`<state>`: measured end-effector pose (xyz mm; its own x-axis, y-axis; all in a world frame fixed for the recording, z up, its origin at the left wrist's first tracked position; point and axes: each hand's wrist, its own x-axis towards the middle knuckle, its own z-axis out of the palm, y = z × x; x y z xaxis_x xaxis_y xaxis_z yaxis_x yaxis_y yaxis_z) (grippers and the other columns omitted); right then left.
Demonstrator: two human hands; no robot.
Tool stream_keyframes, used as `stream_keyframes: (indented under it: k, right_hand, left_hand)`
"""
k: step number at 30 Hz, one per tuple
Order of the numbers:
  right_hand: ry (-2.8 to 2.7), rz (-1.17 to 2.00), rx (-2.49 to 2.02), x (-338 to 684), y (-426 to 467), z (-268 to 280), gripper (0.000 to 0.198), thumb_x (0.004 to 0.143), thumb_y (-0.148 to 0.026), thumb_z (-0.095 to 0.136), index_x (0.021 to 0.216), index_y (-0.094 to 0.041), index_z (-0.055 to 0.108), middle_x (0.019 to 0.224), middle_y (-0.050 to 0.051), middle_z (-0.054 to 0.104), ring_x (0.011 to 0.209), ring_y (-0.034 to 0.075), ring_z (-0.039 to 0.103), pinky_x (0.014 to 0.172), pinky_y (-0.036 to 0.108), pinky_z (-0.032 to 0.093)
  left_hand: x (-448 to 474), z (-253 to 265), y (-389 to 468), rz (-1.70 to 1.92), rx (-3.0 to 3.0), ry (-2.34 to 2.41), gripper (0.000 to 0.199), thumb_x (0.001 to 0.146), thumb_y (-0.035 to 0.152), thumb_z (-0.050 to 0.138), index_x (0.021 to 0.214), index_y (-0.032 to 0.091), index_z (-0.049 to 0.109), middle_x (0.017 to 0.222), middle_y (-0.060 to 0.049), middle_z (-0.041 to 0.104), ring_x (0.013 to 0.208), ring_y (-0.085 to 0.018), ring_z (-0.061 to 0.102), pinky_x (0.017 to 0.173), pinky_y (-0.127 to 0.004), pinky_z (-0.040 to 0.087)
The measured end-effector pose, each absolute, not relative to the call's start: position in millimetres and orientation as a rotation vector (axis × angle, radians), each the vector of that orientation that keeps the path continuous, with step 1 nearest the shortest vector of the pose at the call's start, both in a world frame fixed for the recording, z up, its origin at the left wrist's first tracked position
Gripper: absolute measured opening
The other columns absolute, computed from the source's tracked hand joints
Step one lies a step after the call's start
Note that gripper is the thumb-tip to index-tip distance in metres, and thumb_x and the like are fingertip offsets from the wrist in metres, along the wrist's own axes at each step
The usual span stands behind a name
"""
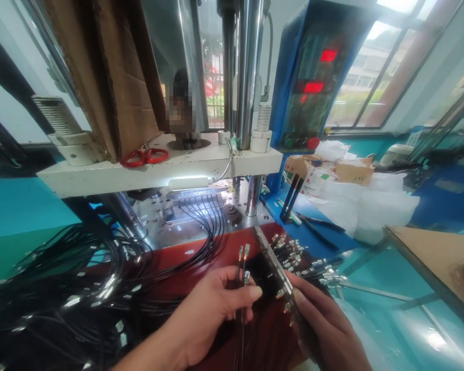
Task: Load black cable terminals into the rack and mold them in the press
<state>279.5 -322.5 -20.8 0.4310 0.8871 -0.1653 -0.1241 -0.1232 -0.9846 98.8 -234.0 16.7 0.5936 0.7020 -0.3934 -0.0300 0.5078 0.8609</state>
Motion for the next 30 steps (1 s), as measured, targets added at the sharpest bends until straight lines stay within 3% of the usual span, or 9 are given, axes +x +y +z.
stream_keyframes:
  k: [3, 9, 13, 17, 22, 30]
  right_hand:
    - [-0.705, 0.997, -1.449, 278.0, -324.4, -20.9, 0.043, 0.074, -0.052, 0.069, 0.108, -0.026, 0.072, 0.117, 0.006, 0.067, 0.105, 0.028, 0.062, 0.068, 0.024, 0.058]
    - [-0.728, 1.076, -1.428, 273.3, -323.7, -19.8, 0.045, 0.075, -0.053, 0.068, 0.111, -0.027, 0.07, 0.102, 0.005, 0.073, 0.063, 0.015, 0.067, 0.05, 0.019, 0.055]
    - [-0.817, 1.007, -1.435, 272.9, -322.6, -18.9, 0.04, 0.076, -0.052, 0.068, 0.108, -0.029, 0.072, 0.105, 0.004, 0.072, 0.084, 0.022, 0.069, 0.066, 0.023, 0.059]
    - [-0.899, 0.9, -1.391, 272.7, -322.2, -18.2, 0.033, 0.077, -0.051, 0.066, 0.103, -0.031, 0.074, 0.107, 0.002, 0.072, 0.103, 0.027, 0.064, 0.092, 0.033, 0.052]
    - [-0.944, 0.897, -1.406, 273.0, -321.8, -18.0, 0.033, 0.078, -0.051, 0.065, 0.104, -0.032, 0.074, 0.111, 0.001, 0.071, 0.104, 0.027, 0.064, 0.093, 0.034, 0.052]
    - [-0.986, 0.936, -1.424, 274.5, -323.3, -22.3, 0.032, 0.078, -0.049, 0.066, 0.105, -0.032, 0.073, 0.114, 0.001, 0.07, 0.11, 0.026, 0.062, 0.098, 0.033, 0.048]
  left_hand:
    - [92.3, 17.7, -229.9, 0.437, 0.82, 0.745, 0.029, 0.07, 0.017, 0.075, 0.093, 0.013, 0.058, 0.074, 0.001, 0.056, 0.062, -0.008, 0.055, 0.059, -0.019, 0.038]
    - [98.7, 7.5, -233.3, 0.472, 0.699, 0.771, 0.03, 0.071, 0.015, 0.074, 0.092, 0.015, 0.053, 0.075, 0.003, 0.054, 0.058, -0.005, 0.051, 0.058, -0.02, 0.038]
    - [104.7, 4.5, -239.2, 0.514, 0.811, 0.834, 0.026, 0.073, 0.018, 0.072, 0.087, 0.015, 0.05, 0.069, 0.004, 0.055, 0.053, -0.004, 0.046, 0.052, -0.019, 0.032]
    - [106.1, 4.6, -242.7, 0.523, 0.931, 0.867, 0.023, 0.076, 0.021, 0.068, 0.088, 0.015, 0.05, 0.07, 0.001, 0.059, 0.055, -0.007, 0.05, 0.051, -0.02, 0.032]
    - [107.9, 7.7, -245.7, 0.529, 0.976, 0.935, 0.02, 0.078, 0.028, 0.065, 0.086, 0.015, 0.052, 0.07, 0.0, 0.062, 0.051, -0.007, 0.048, 0.049, -0.021, 0.031]
    - [113.1, 3.4, -247.7, 0.521, 1.067, 1.044, 0.029, 0.076, 0.042, 0.066, 0.08, 0.015, 0.055, 0.056, 0.006, 0.05, 0.047, -0.006, 0.04, 0.046, -0.019, 0.025]
